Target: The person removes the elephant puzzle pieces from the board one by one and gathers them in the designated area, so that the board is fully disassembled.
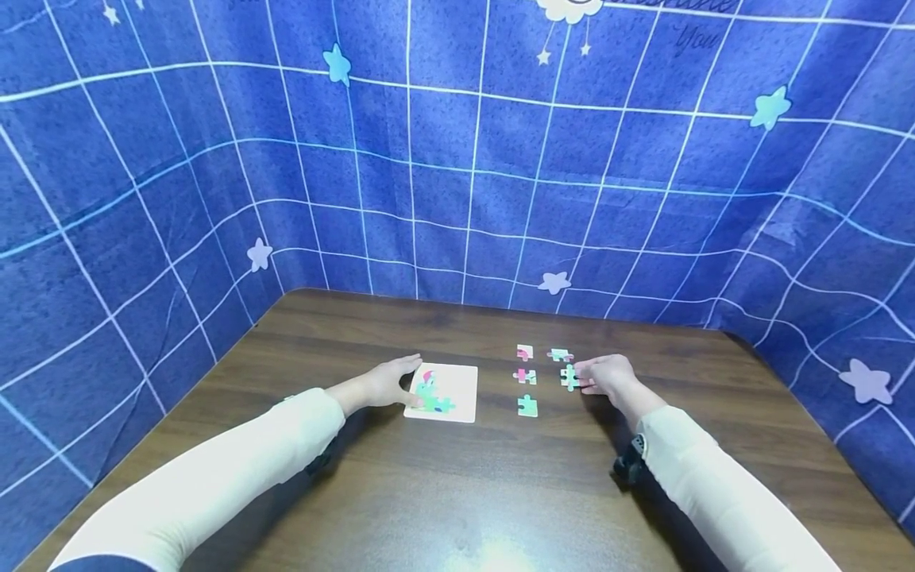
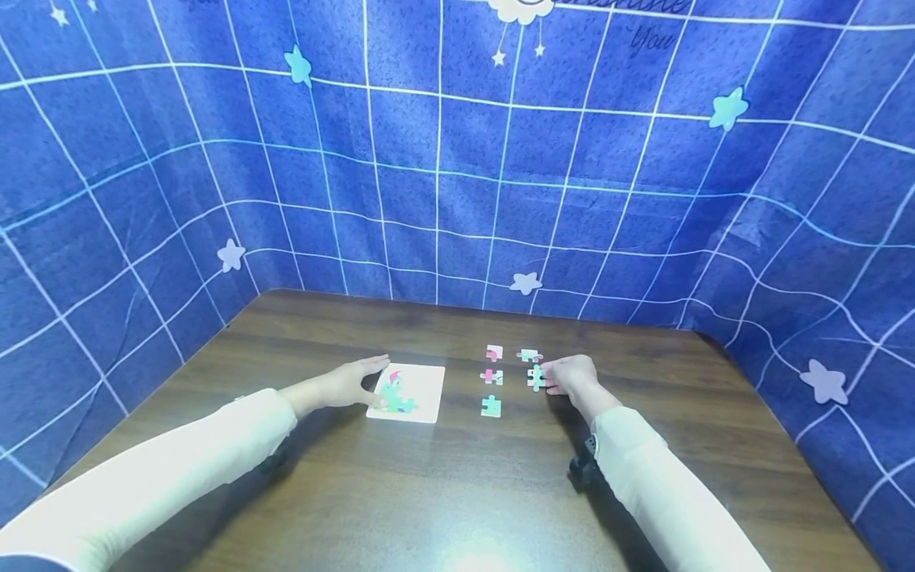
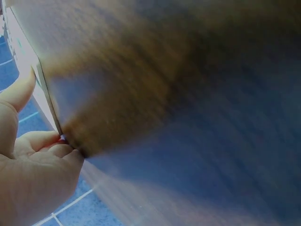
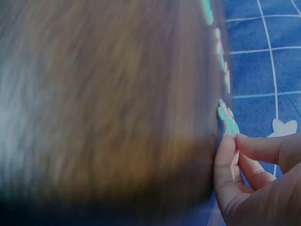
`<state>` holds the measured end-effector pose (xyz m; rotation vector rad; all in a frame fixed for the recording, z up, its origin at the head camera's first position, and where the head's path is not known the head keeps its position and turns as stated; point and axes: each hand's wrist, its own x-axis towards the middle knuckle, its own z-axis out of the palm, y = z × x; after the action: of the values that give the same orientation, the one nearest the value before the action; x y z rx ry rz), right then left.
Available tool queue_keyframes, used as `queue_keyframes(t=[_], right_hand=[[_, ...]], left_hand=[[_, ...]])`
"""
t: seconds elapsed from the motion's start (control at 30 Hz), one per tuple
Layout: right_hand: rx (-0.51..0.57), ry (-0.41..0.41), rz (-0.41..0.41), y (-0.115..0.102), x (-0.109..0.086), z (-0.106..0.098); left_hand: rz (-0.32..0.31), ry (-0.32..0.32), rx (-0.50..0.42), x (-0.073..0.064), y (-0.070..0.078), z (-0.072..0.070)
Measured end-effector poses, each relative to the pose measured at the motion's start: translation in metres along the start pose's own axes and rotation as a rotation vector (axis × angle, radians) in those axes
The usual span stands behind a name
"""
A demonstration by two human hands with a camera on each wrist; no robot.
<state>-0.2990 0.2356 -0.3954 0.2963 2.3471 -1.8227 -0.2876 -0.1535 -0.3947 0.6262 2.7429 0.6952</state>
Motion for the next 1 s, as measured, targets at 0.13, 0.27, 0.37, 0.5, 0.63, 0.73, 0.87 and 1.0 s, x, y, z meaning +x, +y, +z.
queue_keyframes(t=[0.13, 0.27, 0.37, 0.5, 0.63, 0.73, 0.87, 1.0], right_hand=[[-0.017, 0.01, -0.001, 0.0, 0.0, -0.003], [-0.019, 0.029, -0.016, 0.0, 0.001, -0.001], [-0.018, 0.051, -0.027, 0.002, 0.002, 0.003], [-0.02, 0.073, -0.025, 0.004, 0.004, 0.006], [-0.03, 0.066, -0.016, 0.004, 0.005, 0.007], [-0.033, 0.052, -0.015, 0.004, 0.005, 0.008], [-0.044, 0.03, -0.033, 0.005, 0.006, 0.007], [-0.056, 0.011, -0.042, 0.006, 0.008, 0.006]], left_hand=[[-0.005, 0.008, -0.008, 0.001, -0.001, 0.0], [-0.011, 0.004, -0.018, 0.003, -0.002, 0.0], [-0.019, -0.001, -0.029, 0.003, -0.002, 0.0], [-0.026, -0.011, -0.034, 0.003, -0.002, 0.0], [-0.031, -0.02, -0.042, 0.003, -0.002, 0.001], [-0.036, -0.021, -0.046, 0.003, -0.002, 0.001], [-0.034, -0.017, -0.028, 0.004, -0.002, 0.001], [-0.03, -0.016, -0.02, 0.005, -0.002, 0.0]])
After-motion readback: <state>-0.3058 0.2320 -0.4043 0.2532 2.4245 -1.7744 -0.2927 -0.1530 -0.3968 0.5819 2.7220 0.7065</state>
